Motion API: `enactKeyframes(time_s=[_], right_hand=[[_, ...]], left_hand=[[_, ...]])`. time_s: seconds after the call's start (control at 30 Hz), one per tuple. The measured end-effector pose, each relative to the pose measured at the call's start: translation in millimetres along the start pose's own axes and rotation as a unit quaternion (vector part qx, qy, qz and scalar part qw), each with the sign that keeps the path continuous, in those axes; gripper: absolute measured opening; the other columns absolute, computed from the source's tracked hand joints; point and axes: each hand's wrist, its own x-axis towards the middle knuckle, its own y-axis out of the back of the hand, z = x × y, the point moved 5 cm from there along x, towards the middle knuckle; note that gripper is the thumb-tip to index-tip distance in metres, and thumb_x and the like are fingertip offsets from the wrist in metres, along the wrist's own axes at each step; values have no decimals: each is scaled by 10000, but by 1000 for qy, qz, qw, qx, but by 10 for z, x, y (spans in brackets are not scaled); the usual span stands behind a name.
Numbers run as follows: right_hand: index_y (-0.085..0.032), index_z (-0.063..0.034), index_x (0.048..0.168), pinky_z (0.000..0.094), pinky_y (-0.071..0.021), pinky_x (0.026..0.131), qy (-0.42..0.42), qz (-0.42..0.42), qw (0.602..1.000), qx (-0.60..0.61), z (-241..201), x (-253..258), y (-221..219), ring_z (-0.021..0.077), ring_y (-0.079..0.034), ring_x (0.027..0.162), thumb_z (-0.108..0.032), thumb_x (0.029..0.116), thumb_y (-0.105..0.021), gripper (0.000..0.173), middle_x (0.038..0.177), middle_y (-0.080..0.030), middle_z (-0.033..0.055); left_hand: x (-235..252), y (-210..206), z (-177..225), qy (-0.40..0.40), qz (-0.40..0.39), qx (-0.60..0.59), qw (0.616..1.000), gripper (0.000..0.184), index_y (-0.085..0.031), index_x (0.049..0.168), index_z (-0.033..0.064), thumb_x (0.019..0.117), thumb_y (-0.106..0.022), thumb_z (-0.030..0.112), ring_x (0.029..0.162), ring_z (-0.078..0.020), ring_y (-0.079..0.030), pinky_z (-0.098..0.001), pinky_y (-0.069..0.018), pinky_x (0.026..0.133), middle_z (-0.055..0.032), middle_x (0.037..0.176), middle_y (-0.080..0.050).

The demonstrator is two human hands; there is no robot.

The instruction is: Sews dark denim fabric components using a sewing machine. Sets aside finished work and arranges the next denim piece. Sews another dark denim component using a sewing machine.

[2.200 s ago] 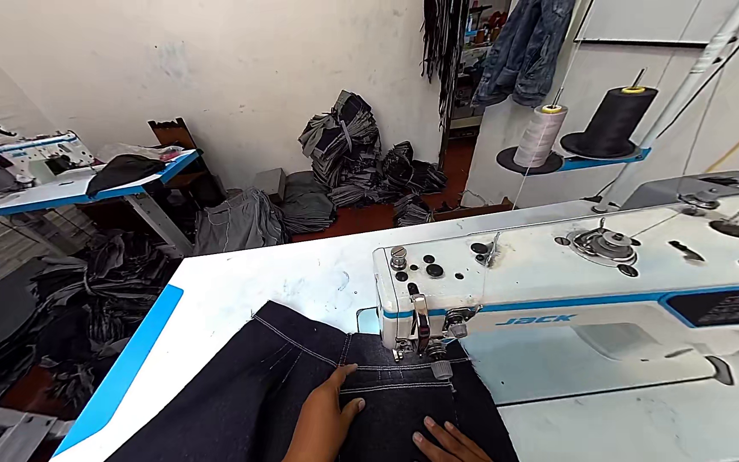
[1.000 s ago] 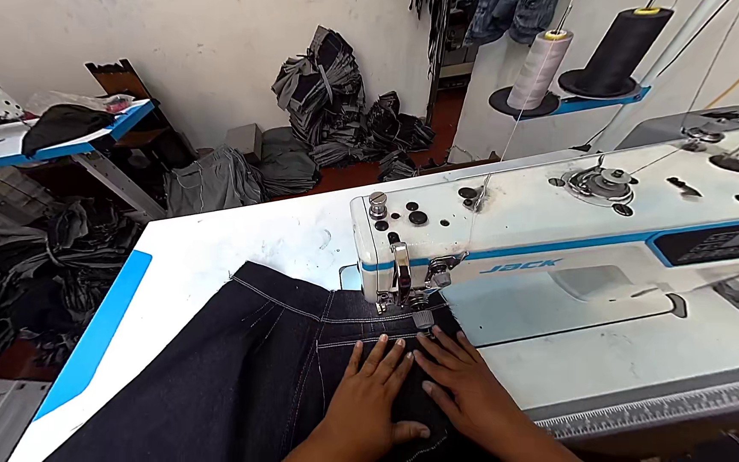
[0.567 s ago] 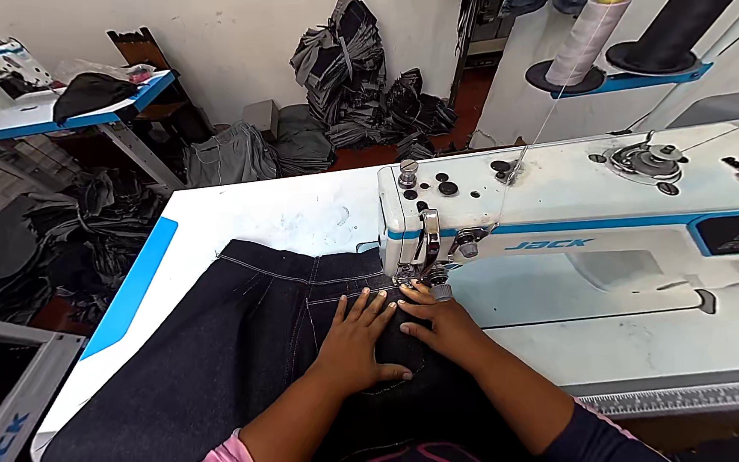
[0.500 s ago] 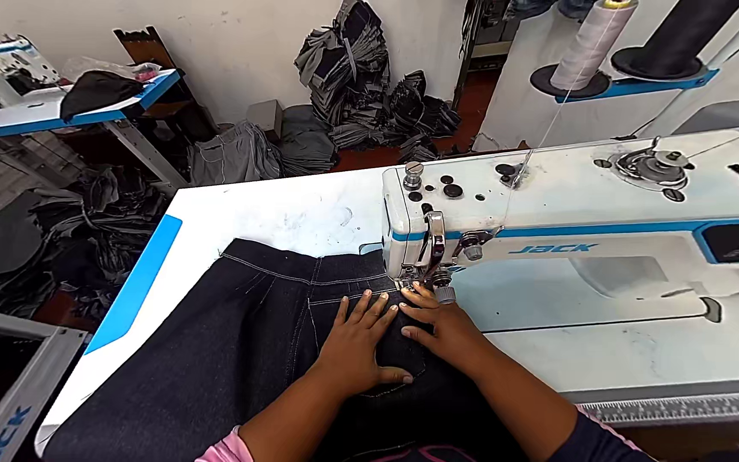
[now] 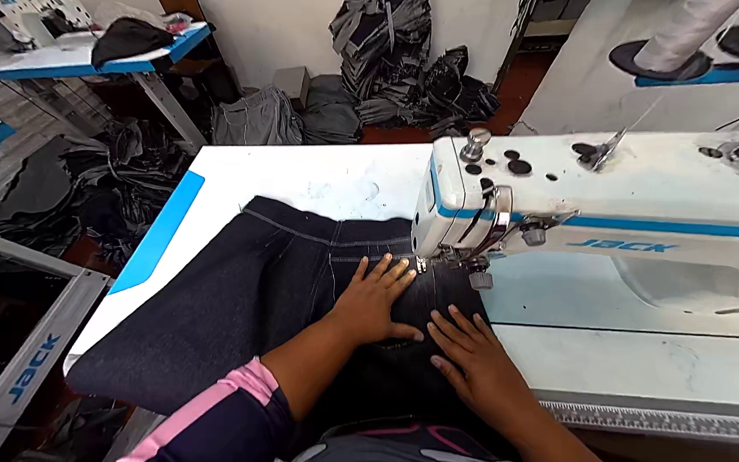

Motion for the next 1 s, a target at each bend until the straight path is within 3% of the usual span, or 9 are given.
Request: enactKeyframes(time_s=[0.13, 0.27, 0.6, 0.67, 0.7, 0.77, 0.8, 0.9, 1.0], right_hand=[[-701, -124, 1327, 626, -359, 1152, 4, -27, 1000, -9, 162, 121, -5, 312, -497, 1430, -451, 1064, -359, 542, 1456, -619, 36], [-678, -84, 1348, 650, -314, 1161, 7, -50, 999, 8, 238, 336, 10, 351, -490, 1426, -389, 1036, -451, 492, 1474, -597, 78], [-640, -56, 1386, 639, -251, 1207, -16, -84, 996, 15, 403, 703, 15, 358, -463, 1447, -336, 1051, -504, 457, 1509, -557, 124], [-586, -51, 1437, 668, -233, 1202, -38, -115, 993, -9, 257, 621, 35, 374, -405, 1481, -507, 1007, -540, 629, 1551, -505, 141], [-550, -49, 1467, 715, -229, 1183, -33, -138, 990, -15, 86, 536, 37, 405, -371, 1493, -662, 915, -576, 825, 1569, -473, 166], [-495, -71, 1516, 779, -185, 1153, 18, -198, 980, 29, -376, 340, -28, 424, -310, 1519, -659, 805, -728, 952, 1596, -436, 166], [-493, -104, 1521, 775, -183, 1147, 59, -223, 972, 41, -543, 242, -96, 395, -311, 1527, -581, 856, -720, 849, 1606, -438, 115], [-700, -163, 1295, 656, -401, 1095, 169, -99, 979, 46, -652, 91, -175, 295, -549, 1382, -392, 1006, -555, 396, 1410, -652, 9], [-787, -162, 1071, 624, -390, 1129, 183, -60, 978, 86, -430, 70, -13, 235, -631, 1287, -179, 1003, -531, 265, 1238, -743, -21]], left_hand=[[159, 63, -97, -28, 71, 7, 997, 989, -388, 1591, 134, 835, -677, 703, 1588, -328, -148, -646, -47, 1237, -91, 1680, -306], [324, 177, -182, -19, 64, 9, 998, 987, -385, 1592, 137, 840, -665, 711, 1593, -324, -124, -644, -26, 1238, -89, 1685, -293], [709, 393, -388, -13, 75, 20, 997, 1041, -332, 1612, 127, 832, -657, 733, 1591, -328, -132, -637, -5, 1241, -91, 1693, -272], [722, 419, -379, -31, 53, 32, 998, 975, -339, 1611, 136, 873, -644, 696, 1591, -356, -99, -668, 11, 1226, -97, 1703, -238], [716, 438, -380, -60, 29, 51, 996, 895, -359, 1603, 152, 915, -614, 664, 1592, -376, -64, -701, 26, 1207, -95, 1713, -206], [727, 475, -454, -141, -23, 123, 982, 743, -372, 1603, 203, 994, -534, 596, 1594, -381, -28, -756, 41, 1169, -68, 1724, -173], [727, 480, -495, -177, -36, 150, 972, 707, -370, 1606, 207, 1015, -507, 569, 1594, -382, -22, -773, 44, 1154, -56, 1726, -171], [693, 462, -551, -207, -22, 145, 967, 682, -402, 1590, 200, 1013, -518, 545, 1587, -410, -47, -791, 5, 1142, -64, 1717, -204], [555, 394, -514, -141, 1, 110, 984, 724, -343, 1617, 259, 999, -506, 600, 1583, -429, -39, -795, -2, 1138, -57, 1724, -180]])
